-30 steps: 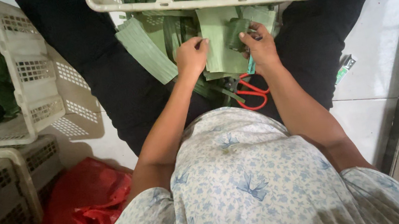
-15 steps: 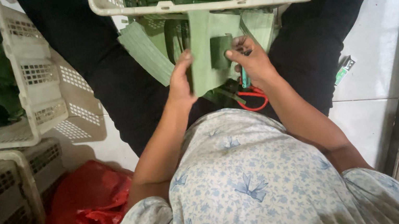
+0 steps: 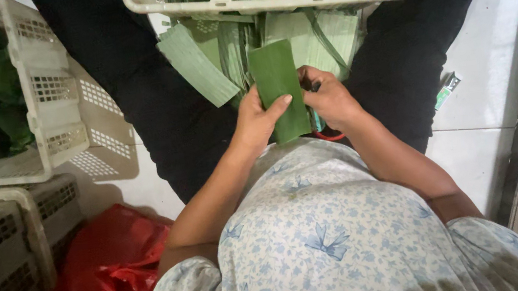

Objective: The person sits on the floor and trims green leaf pieces with scissors, folds or rolls each trimmed piece by hand, and places the finished pieces into a plastic basket in front of them, with additional baskets of leaves around them.

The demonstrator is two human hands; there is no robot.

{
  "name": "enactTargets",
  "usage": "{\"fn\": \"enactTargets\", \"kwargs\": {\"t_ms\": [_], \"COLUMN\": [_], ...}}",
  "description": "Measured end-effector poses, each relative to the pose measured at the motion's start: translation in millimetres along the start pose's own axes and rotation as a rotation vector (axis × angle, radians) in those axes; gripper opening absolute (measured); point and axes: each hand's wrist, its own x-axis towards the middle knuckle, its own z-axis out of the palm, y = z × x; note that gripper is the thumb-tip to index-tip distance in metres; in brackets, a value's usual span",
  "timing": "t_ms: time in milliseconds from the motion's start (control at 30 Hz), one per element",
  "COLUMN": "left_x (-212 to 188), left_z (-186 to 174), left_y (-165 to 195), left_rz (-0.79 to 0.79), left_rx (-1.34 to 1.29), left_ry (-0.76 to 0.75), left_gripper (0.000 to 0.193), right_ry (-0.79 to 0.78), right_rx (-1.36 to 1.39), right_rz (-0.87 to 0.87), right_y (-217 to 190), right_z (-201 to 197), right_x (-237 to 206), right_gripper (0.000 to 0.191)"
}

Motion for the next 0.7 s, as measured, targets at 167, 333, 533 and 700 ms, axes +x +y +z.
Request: {"fn": "enactTargets", "kwargs": {"t_ms": [167,333,533,700], "left_x": [3,2,-2,-3], "left_z": [8,9,14,9], "left_y": [-4,-4,-9,-18], "left_rz": [0.055,0.078,0.284,0.207], "left_rx": [-0.057,0.124,0.175,0.211], "left_ry": [0.159,0.226,0.141,0.097], "left_gripper": [0.039,0.034,0.043,0.069], "right_ry": [0.119,0.246,0.124,0.079], "right_rx": [-0.198,-0.365,-0.377,-0.414], "right_rz": [0.016,-0.265,-0.259,-0.312], "right_y": [-24,-55,-57,-36], "right_z": [8,17,31,35], "right_x": [-12,-35,-36,-31], "right_gripper": [0.020,0.023,0.038,0.056]}}
